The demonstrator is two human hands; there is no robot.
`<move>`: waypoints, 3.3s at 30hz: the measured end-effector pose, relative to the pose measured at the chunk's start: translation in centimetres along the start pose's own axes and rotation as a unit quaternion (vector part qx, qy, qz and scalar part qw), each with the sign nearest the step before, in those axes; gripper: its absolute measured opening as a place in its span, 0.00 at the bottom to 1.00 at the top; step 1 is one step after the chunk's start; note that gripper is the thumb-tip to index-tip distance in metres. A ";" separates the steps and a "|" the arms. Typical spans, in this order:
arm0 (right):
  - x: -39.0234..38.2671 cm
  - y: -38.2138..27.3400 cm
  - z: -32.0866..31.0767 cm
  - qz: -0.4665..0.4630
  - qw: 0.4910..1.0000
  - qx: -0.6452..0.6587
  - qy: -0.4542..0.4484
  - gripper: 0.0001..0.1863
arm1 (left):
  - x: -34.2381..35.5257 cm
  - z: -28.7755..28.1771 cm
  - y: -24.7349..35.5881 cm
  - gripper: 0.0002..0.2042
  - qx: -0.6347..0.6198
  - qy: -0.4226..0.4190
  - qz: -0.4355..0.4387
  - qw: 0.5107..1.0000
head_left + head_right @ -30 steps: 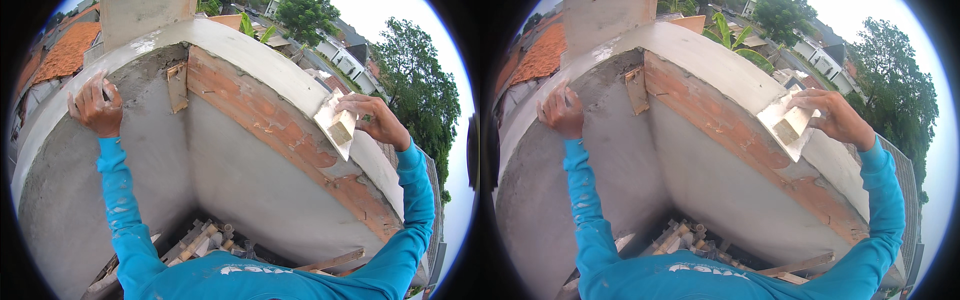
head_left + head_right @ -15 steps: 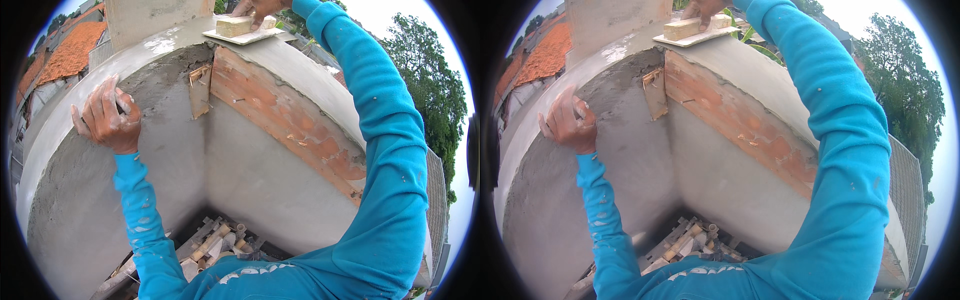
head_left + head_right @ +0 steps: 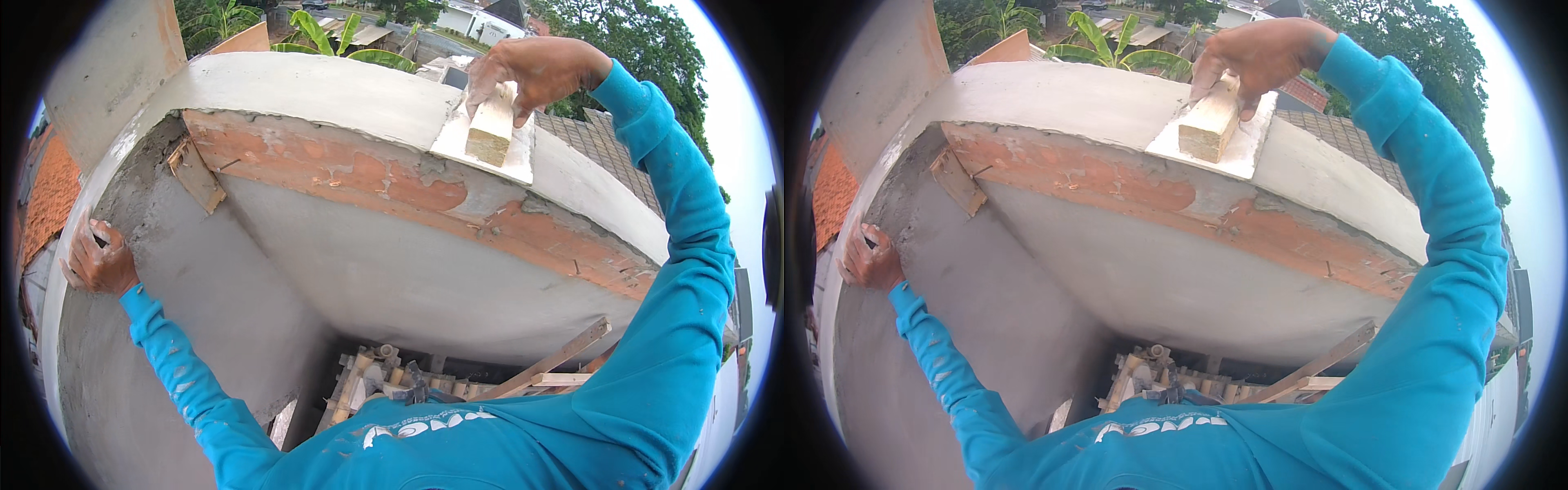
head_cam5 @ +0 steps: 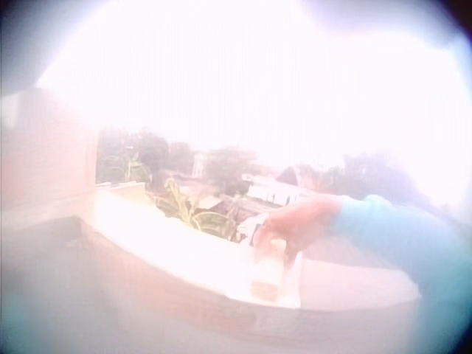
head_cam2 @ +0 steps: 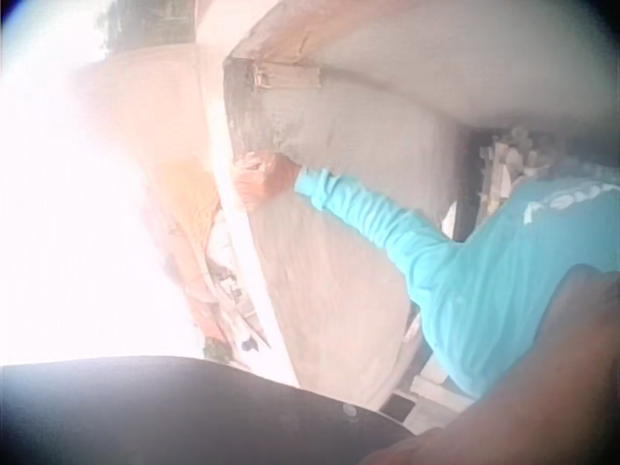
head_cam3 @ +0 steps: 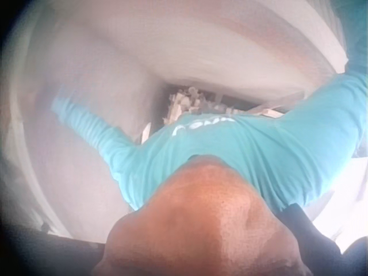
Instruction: The person applies wet cement to a curved wall section using a trowel and a wooden float. They repeatedly scoop cement from a bucket, spread it along the wall, and smooth the surface to create a uniform finish.
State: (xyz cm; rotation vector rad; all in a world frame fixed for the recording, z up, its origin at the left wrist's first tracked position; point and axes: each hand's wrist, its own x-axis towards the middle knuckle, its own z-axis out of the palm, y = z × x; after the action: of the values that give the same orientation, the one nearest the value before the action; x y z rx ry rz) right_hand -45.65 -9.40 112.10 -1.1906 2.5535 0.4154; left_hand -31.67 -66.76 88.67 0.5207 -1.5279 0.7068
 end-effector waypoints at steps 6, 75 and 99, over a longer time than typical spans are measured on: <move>-17.2 3.6 7.7 0.111 0.992 0.065 -0.002 0.32 | -0.2 0.4 -0.2 0.10 0.010 0.012 0.005 1.000; -4.7 -3.9 48.3 0.585 0.214 0.118 0.773 0.32 | 20.6 9.0 15.1 0.36 -0.292 -0.569 -0.017 0.768; -3.5 -3.3 50.4 0.597 0.058 0.249 0.760 0.40 | 17.3 8.5 19.8 0.35 -0.212 -0.545 0.132 0.800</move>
State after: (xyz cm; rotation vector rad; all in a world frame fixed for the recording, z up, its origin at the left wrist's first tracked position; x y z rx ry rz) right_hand -33.88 10.03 66.85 -0.9835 -1.0120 0.9991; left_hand -53.04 -57.30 103.42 0.3661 -2.8063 0.1886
